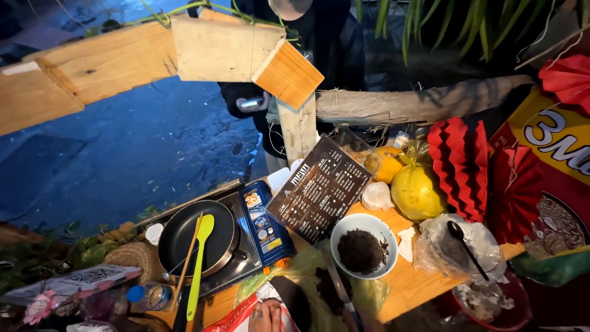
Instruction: Chopping a block of chocolate into small pieces using a knife on a counter
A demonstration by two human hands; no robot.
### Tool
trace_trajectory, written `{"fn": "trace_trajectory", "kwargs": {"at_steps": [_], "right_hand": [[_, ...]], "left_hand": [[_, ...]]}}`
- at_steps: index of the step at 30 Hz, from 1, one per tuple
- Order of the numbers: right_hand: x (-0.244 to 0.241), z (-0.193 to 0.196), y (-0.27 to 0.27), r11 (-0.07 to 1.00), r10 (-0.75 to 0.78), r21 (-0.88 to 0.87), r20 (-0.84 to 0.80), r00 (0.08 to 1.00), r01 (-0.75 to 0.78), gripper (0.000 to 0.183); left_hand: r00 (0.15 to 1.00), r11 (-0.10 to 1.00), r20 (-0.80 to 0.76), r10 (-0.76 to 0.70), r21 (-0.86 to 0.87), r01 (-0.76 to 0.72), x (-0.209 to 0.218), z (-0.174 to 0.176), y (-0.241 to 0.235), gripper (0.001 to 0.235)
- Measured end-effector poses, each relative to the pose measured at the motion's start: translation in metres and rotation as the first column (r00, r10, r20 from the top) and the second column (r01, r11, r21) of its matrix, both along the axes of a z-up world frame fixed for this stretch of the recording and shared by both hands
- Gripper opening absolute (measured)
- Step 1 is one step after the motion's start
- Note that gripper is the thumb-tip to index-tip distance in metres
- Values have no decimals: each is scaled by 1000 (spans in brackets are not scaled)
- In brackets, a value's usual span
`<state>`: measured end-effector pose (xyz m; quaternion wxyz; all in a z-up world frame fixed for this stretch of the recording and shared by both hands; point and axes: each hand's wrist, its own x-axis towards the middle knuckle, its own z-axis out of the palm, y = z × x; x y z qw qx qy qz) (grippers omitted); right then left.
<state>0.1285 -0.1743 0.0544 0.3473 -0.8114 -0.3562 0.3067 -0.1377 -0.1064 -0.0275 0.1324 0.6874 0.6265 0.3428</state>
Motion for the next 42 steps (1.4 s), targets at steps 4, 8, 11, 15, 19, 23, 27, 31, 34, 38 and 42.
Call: {"fn": "trace_trajectory", "kwargs": {"at_steps": [4, 8, 11, 15, 19, 23, 27, 31, 34, 38, 42], "right_hand": [[5, 47, -5, 983, 99, -154, -33, 995, -103, 29], [-3, 53, -20, 910, 405, -135, 92, 910, -391, 38], [-17, 76, -20, 885, 450, -201, 138, 882, -420, 30], [-42, 92, -21, 828, 537, -309, 198, 820, -468, 25], [-65, 85, -21, 836, 513, -352, 229, 828, -421, 28], [-89, 66, -23, 836, 524, -405, 391, 757, -369, 28], [-107, 45, -25, 818, 541, -478, 453, 708, -319, 32], [-116, 36, -26, 809, 539, -511, 446, 714, -291, 33], [-120, 31, -27, 815, 523, -520, 471, 711, -255, 32], [-124, 27, -28, 821, 527, -513, 515, 676, -250, 32], [-127, 33, -25, 827, 522, -507, 528, 670, -244, 32]], "left_hand": [[998, 994, -40, -54, -99, 50, -6, -10, 5, 22], [978, 971, -169, -125, -222, 86, 7, 64, 8, 21], [980, 973, -195, -49, -233, 3, 15, 96, 13, 30], [991, 970, 103, -88, -217, 108, 18, 146, 36, 26], [940, 960, 286, -185, -149, 235, 22, 148, 66, 23], [877, 916, 299, -375, -25, 400, 46, 148, 100, 17], [836, 840, 92, -541, -3, 543, 76, 98, 132, 22], [816, 815, -11, -577, -73, 575, 106, 43, 135, 26], [777, 766, -20, -629, -185, 615, 108, 48, 131, 35], [754, 748, -59, -654, -199, 633, 102, 62, 130, 43], [771, 763, -53, -634, -207, 613, 102, 57, 130, 48]]}}
